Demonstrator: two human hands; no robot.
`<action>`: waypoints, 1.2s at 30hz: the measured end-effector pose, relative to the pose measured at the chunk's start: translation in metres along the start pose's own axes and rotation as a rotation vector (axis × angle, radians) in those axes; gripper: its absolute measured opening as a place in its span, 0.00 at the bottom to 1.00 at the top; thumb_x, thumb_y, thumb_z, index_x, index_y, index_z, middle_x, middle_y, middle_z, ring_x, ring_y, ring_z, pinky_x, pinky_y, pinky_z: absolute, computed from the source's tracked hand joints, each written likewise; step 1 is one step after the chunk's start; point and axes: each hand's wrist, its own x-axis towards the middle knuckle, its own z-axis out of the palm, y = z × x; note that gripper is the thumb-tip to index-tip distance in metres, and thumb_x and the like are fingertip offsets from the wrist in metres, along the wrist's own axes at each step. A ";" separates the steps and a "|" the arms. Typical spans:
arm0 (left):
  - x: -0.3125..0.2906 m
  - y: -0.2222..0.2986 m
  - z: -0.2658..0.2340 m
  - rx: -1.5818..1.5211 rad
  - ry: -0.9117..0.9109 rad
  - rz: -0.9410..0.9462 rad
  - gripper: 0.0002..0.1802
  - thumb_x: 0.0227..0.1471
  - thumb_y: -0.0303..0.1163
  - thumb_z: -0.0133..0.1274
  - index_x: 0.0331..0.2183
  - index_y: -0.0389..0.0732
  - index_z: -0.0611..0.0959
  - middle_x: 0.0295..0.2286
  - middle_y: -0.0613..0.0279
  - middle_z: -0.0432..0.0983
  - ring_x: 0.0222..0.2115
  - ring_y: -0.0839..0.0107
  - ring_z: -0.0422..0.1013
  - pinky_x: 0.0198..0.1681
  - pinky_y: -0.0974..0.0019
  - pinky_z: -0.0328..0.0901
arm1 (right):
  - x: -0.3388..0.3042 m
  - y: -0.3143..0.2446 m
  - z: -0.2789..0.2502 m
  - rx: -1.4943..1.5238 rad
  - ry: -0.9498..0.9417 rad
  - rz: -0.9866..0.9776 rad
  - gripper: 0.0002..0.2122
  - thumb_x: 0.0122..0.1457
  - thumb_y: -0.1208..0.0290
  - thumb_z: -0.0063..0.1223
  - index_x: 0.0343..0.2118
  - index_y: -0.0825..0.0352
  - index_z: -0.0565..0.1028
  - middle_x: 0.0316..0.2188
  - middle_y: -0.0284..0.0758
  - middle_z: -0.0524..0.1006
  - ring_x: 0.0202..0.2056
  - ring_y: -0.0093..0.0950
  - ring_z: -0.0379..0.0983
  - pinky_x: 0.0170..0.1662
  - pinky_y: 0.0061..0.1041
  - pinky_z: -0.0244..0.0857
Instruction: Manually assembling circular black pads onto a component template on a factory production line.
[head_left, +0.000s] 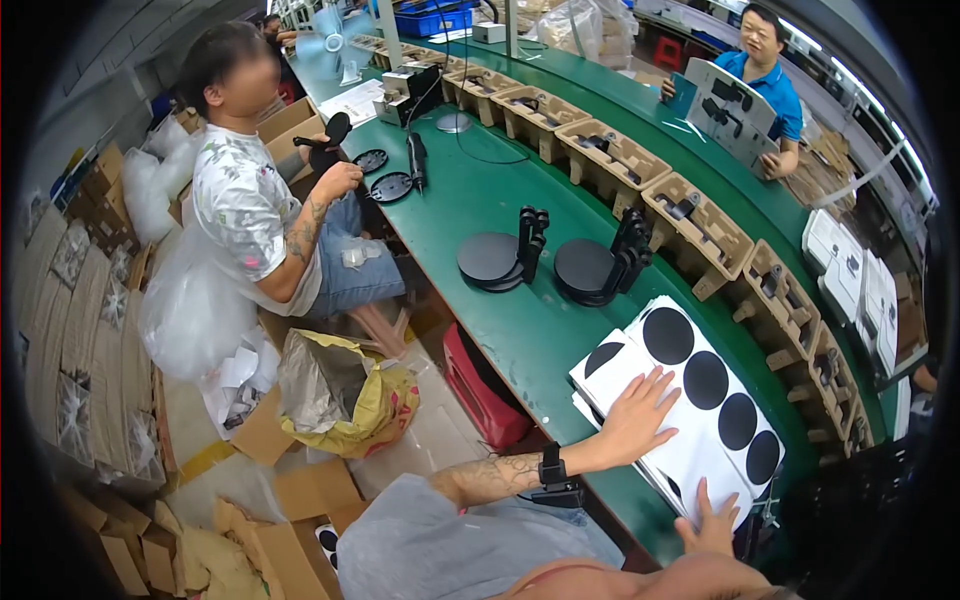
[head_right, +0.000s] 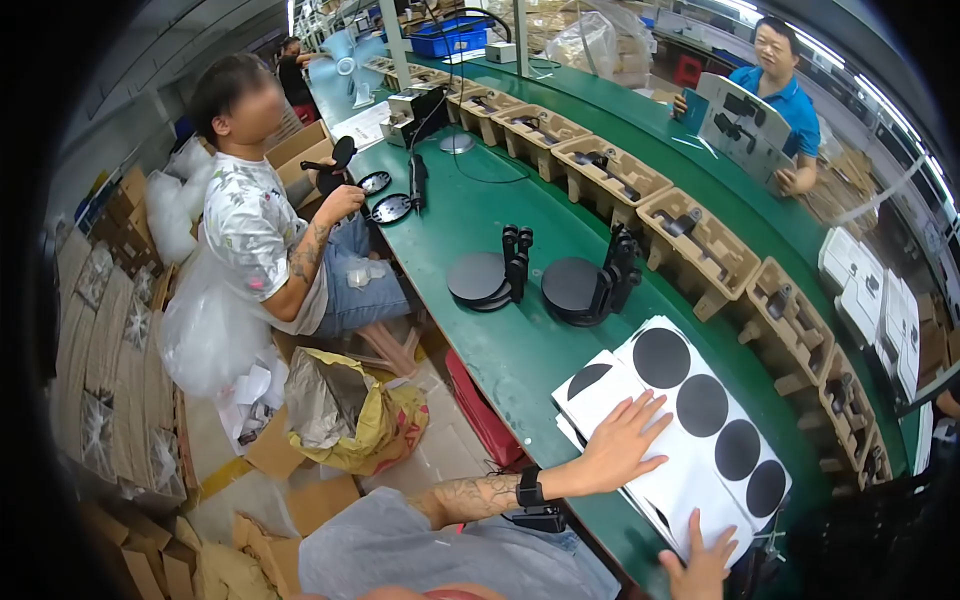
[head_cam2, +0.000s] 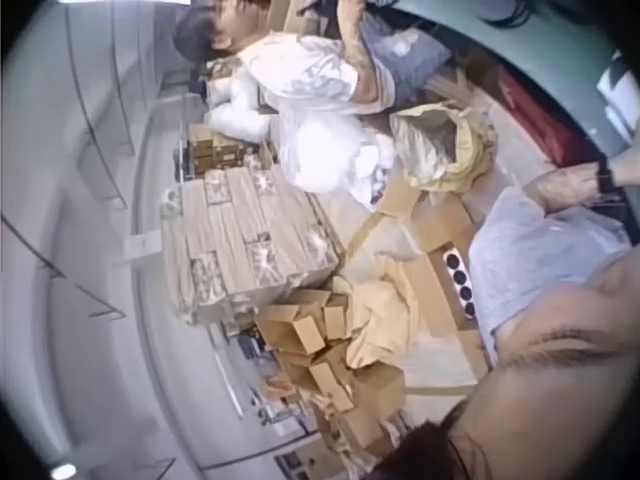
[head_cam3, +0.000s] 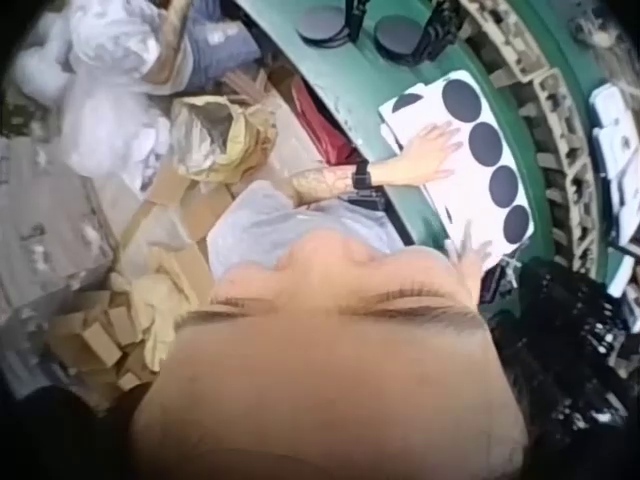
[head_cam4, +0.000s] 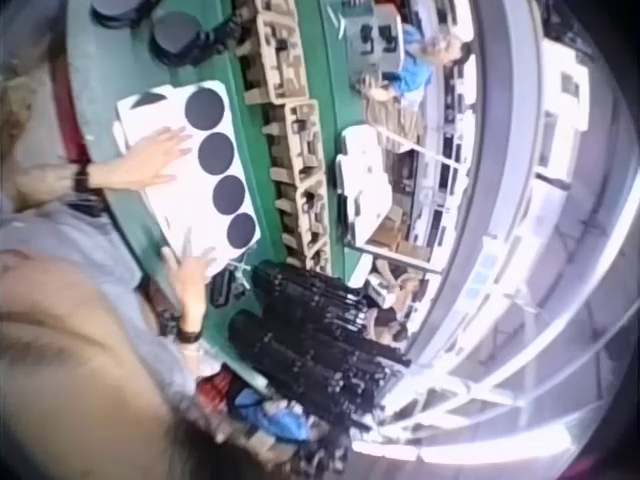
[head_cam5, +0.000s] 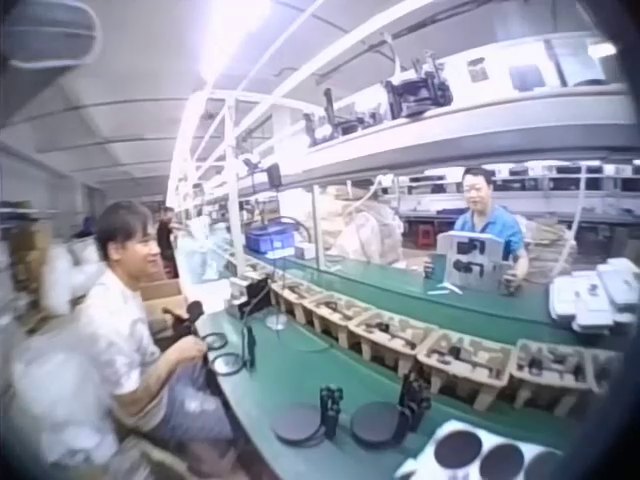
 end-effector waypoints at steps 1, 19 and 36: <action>-0.002 -0.001 -0.001 -0.008 -0.011 0.007 0.32 0.53 0.47 0.52 0.53 0.37 0.71 0.57 0.45 0.58 0.61 0.50 0.51 0.61 0.53 0.49 | 0.000 0.001 0.016 0.007 -0.003 0.013 0.34 0.56 0.64 0.56 0.65 0.44 0.55 0.64 0.63 0.41 0.64 0.64 0.35 0.60 0.57 0.44; -0.046 -0.012 -0.058 -0.515 -0.404 -0.039 0.18 0.48 0.29 0.55 0.43 0.35 0.79 0.49 0.46 0.69 0.54 0.48 0.62 0.56 0.51 0.57 | 0.030 -0.098 0.093 0.813 1.021 -0.600 0.18 0.44 0.90 0.45 0.40 0.72 0.78 0.43 0.47 0.77 0.48 0.42 0.73 0.53 0.33 0.66; -0.028 -0.060 -0.071 0.272 -0.095 0.144 0.22 0.57 0.42 0.49 0.47 0.37 0.78 0.53 0.47 0.66 0.53 0.50 0.63 0.55 0.56 0.58 | -0.079 0.288 0.290 0.113 2.008 1.458 0.25 0.46 0.79 0.45 0.50 0.83 0.62 0.44 0.64 0.68 0.53 0.58 0.60 0.61 0.48 0.47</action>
